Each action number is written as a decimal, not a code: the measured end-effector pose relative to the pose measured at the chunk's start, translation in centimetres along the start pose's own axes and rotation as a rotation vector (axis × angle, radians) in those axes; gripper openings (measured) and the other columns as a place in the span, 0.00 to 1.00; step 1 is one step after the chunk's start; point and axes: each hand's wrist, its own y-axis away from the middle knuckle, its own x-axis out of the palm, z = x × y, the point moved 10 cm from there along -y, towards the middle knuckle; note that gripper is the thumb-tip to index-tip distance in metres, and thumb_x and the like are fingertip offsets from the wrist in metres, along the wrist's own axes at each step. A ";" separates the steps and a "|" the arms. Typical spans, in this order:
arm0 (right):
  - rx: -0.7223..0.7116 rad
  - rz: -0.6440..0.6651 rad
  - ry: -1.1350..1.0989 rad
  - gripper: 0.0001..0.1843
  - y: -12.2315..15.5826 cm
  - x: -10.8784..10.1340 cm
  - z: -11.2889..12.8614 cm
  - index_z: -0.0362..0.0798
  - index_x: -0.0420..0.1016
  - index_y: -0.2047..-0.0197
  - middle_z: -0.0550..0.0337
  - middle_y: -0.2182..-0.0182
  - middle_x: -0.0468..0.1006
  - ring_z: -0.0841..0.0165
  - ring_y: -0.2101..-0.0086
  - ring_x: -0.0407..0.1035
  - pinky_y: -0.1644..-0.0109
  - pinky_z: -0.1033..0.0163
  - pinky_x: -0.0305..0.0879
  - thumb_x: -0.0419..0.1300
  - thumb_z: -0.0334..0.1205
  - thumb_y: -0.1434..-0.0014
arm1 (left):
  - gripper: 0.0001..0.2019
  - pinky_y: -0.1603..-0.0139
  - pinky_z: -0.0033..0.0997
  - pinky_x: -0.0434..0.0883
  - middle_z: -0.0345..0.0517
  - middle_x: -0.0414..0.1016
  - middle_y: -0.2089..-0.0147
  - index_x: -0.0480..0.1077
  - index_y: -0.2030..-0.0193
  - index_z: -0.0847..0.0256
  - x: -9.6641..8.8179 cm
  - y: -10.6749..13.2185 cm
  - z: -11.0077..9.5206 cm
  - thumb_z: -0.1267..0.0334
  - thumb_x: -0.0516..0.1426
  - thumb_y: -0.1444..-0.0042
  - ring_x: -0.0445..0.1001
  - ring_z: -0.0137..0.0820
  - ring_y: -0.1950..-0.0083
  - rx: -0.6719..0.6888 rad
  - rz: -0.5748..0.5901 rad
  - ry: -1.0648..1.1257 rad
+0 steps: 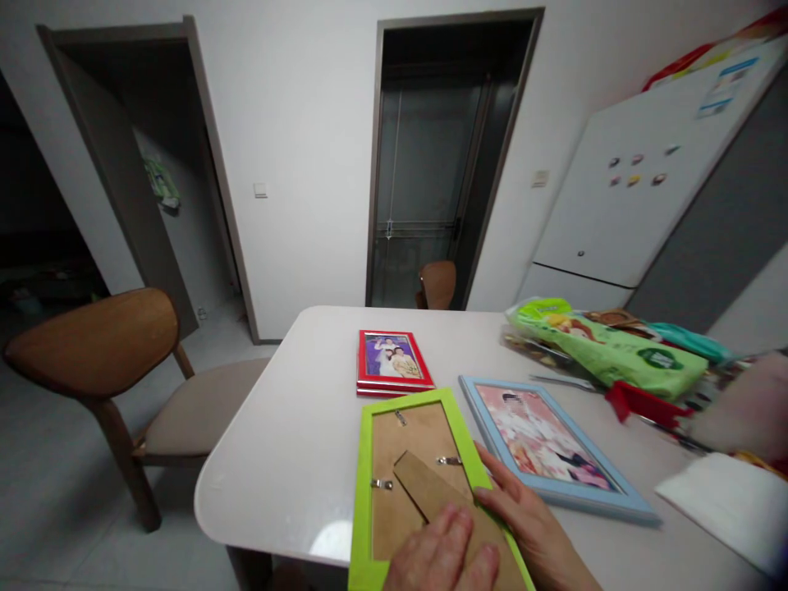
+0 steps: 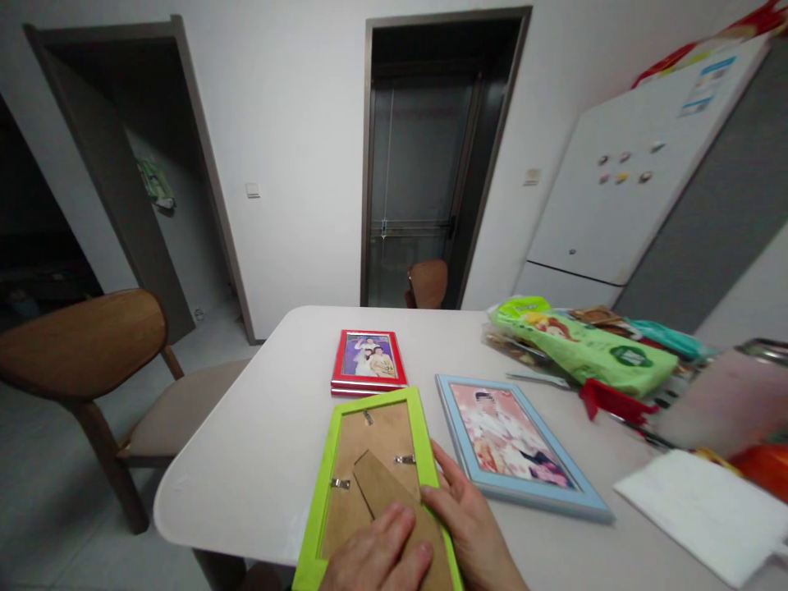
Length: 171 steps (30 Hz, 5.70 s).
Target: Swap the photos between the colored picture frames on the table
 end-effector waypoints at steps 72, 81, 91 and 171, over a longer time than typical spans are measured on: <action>-0.647 0.203 1.253 0.06 -3.7 13.6 -0.6 0.46 0.70 0.73 0.56 0.70 0.70 0.64 0.65 0.62 0.62 0.61 0.57 0.52 0.32 0.51 | 0.29 0.40 0.30 0.48 0.52 0.51 0.40 0.54 0.44 0.72 3.2 7.7 15.8 0.72 0.48 0.57 0.51 0.34 0.40 -0.923 0.365 0.346; -0.580 0.608 1.116 0.14 -0.8 10.3 0.0 0.52 0.72 0.64 0.57 0.53 0.65 0.65 0.51 0.56 0.47 0.58 0.51 0.53 0.31 0.54 | 0.30 0.41 0.31 0.49 0.51 0.51 0.39 0.53 0.43 0.70 3.1 7.8 16.1 0.72 0.48 0.58 0.51 0.33 0.40 -0.930 0.345 0.326; -0.619 0.536 1.171 0.07 -0.7 9.6 -1.1 0.53 0.75 0.70 0.58 0.54 0.67 0.62 0.52 0.56 0.48 0.55 0.51 0.55 0.37 0.53 | 0.30 0.41 0.30 0.48 0.55 0.50 0.39 0.51 0.43 0.75 4.1 7.5 15.9 0.73 0.47 0.57 0.50 0.34 0.39 -0.897 0.470 0.208; -0.460 -0.169 1.363 0.24 -6.6 -0.9 2.0 0.36 0.66 0.54 0.43 0.60 0.71 0.58 0.59 0.65 0.53 0.56 0.57 0.49 0.39 0.53 | 0.20 0.52 0.40 0.63 0.54 0.68 0.54 0.63 0.53 0.66 -3.8 9.5 17.9 0.69 0.48 0.56 0.65 0.41 0.52 -0.886 0.382 0.068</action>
